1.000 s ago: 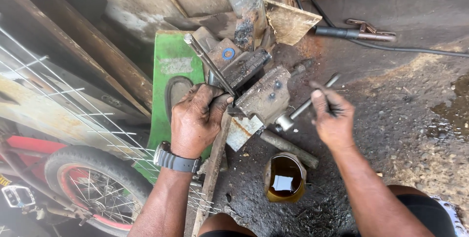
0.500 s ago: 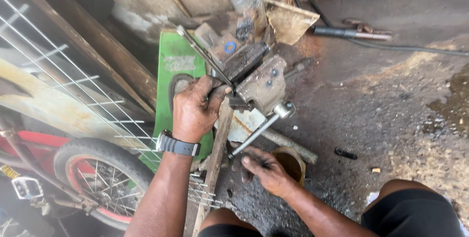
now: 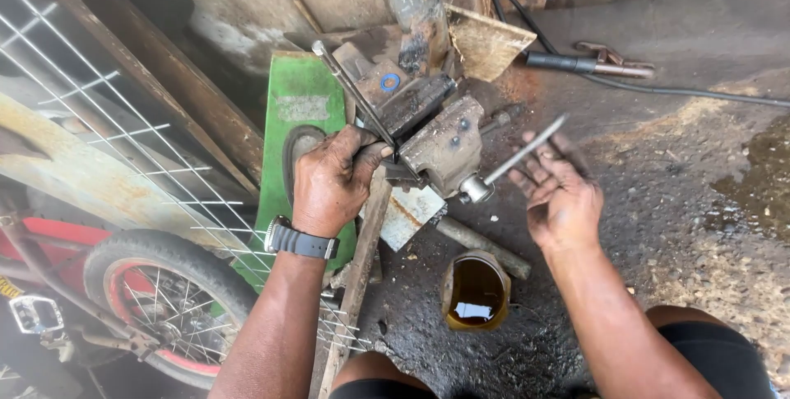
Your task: The person is modifying a metal rod by attaching a bracket and securing the assembly in a bench vise for further adjustment.
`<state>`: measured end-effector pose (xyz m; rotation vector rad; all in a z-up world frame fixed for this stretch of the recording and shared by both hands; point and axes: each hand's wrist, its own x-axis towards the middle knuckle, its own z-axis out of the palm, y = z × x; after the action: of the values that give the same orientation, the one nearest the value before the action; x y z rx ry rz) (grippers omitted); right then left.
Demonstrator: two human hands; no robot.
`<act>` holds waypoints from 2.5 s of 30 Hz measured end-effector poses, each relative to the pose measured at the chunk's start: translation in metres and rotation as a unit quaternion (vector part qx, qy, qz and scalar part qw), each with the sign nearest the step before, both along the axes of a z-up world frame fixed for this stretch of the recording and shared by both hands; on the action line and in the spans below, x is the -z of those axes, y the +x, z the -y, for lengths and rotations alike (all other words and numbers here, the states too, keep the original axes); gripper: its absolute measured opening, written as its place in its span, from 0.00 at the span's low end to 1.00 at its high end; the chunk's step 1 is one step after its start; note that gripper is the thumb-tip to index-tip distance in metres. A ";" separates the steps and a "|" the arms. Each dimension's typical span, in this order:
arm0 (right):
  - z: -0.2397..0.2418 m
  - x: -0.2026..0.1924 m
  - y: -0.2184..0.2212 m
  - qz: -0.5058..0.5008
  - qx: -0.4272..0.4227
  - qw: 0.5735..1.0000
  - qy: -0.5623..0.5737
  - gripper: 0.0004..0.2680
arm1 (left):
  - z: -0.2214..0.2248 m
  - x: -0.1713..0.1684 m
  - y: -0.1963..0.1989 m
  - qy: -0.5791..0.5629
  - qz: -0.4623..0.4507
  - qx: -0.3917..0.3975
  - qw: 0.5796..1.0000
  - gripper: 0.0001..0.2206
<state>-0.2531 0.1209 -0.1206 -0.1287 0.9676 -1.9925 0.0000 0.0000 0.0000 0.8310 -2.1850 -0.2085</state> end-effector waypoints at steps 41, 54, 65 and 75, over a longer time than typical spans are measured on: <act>0.088 -0.205 0.054 -0.728 -0.223 0.622 -0.181 0.07 | -0.001 0.000 -0.001 -0.012 -0.034 0.014 0.999 0.06; 0.034 -0.134 0.012 -0.642 -0.058 0.762 -0.065 0.07 | -0.002 0.001 -0.002 -0.002 0.002 -0.022 1.000 0.06; 0.000 -0.011 0.003 0.023 -0.092 0.992 0.082 0.12 | 0.000 0.004 -0.001 0.001 -0.014 -0.006 1.000 0.07; -0.020 0.047 0.058 -0.384 -0.273 0.857 0.211 0.13 | 0.000 0.004 -0.005 0.004 -0.012 -0.007 1.000 0.07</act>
<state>-0.1946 0.1406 -0.1673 -0.8995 1.6247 -1.1436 -0.0050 -0.0002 -0.0037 0.8442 -2.1572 -0.2188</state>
